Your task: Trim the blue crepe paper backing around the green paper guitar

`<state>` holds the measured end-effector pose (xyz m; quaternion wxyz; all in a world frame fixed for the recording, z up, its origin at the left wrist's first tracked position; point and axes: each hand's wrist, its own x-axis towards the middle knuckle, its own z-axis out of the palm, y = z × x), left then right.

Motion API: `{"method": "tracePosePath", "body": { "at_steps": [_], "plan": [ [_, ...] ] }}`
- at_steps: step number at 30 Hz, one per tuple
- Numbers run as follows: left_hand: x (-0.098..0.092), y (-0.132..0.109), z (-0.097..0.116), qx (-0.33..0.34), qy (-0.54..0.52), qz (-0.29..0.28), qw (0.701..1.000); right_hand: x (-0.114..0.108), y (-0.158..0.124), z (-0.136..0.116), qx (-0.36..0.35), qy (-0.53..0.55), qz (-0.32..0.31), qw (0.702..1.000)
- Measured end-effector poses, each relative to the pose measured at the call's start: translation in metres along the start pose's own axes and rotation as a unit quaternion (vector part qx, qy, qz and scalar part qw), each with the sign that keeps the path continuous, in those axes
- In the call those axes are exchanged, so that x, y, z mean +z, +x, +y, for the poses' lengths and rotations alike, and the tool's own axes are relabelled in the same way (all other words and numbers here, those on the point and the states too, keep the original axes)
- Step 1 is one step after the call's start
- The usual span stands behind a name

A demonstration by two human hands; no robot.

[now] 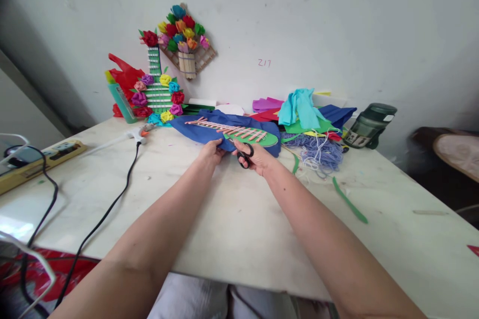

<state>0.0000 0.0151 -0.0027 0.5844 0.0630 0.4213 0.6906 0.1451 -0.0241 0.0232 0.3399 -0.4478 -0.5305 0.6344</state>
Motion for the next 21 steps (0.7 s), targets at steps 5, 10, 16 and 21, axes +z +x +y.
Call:
{"method": "tracePosePath", "body": {
  "at_steps": [5, 10, 16, 21],
  "plan": [
    [0.000, 0.002, -0.001, 0.001, -0.007, 0.012, 1.000, 0.003, 0.001, 0.006, -0.014, -0.012, 0.012, 1.000],
    [0.001, 0.006, -0.002, 0.011, -0.016, 0.026, 0.999, 0.011, -0.007, 0.004, -0.024, -0.012, 0.035, 0.999],
    [0.002, 0.007, -0.004, 0.019, -0.018, 0.024, 0.999, 0.015, -0.013, 0.003, -0.010, -0.019, 0.033, 0.999],
    [0.002, 0.007, -0.004, 0.022, -0.012, 0.016, 1.000, 0.013, -0.009, -0.002, 0.009, -0.033, 0.020, 0.999]
  ]
}}
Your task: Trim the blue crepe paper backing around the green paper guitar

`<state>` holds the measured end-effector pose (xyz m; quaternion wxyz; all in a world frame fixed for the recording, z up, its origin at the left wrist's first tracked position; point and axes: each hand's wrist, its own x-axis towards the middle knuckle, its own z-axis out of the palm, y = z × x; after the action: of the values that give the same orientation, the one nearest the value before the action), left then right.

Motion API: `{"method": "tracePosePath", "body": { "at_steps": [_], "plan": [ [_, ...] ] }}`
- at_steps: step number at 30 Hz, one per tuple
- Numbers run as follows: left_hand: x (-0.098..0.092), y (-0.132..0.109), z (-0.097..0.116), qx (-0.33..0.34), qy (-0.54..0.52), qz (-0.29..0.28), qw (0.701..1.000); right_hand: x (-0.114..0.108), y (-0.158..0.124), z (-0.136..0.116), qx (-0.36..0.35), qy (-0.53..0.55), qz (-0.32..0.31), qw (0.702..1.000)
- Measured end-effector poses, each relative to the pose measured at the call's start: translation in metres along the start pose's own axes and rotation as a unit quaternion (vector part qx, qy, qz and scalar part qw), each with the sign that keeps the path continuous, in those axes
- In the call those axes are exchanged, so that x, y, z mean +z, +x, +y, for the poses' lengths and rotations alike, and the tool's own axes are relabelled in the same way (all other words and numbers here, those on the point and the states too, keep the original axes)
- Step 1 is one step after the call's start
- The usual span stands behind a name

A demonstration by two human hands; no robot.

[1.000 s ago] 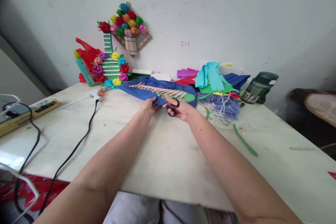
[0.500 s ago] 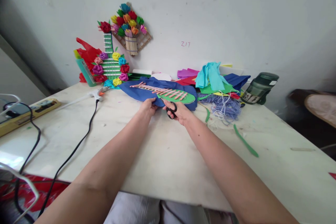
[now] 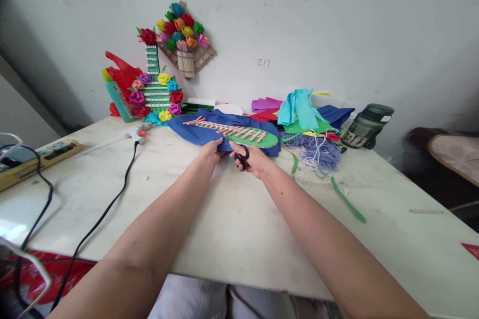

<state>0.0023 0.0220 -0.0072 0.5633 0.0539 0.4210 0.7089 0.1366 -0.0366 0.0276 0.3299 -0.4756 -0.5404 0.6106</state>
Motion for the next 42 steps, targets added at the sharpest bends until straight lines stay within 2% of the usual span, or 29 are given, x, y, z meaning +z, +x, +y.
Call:
{"method": "tracePosePath", "body": {
  "at_steps": [11, 23, 33, 42],
  "plan": [
    [0.000, -0.005, 0.002, -0.014, 0.022, -0.019, 0.999, 0.011, 0.008, -0.007, 0.003, 0.004, 0.024, 1.000],
    [-0.002, -0.004, 0.001, -0.013, 0.013, -0.002, 1.000, 0.012, 0.005, -0.001, -0.008, 0.025, 0.012, 1.000],
    [-0.001, -0.004, 0.001, -0.012, 0.016, -0.025, 0.999, 0.015, 0.009, -0.002, -0.011, 0.024, 0.009, 1.000],
    [-0.002, -0.008, 0.002, -0.005, 0.021, -0.027, 0.999, 0.022, 0.011, 0.000, -0.012, 0.018, 0.041, 0.999]
  ]
}}
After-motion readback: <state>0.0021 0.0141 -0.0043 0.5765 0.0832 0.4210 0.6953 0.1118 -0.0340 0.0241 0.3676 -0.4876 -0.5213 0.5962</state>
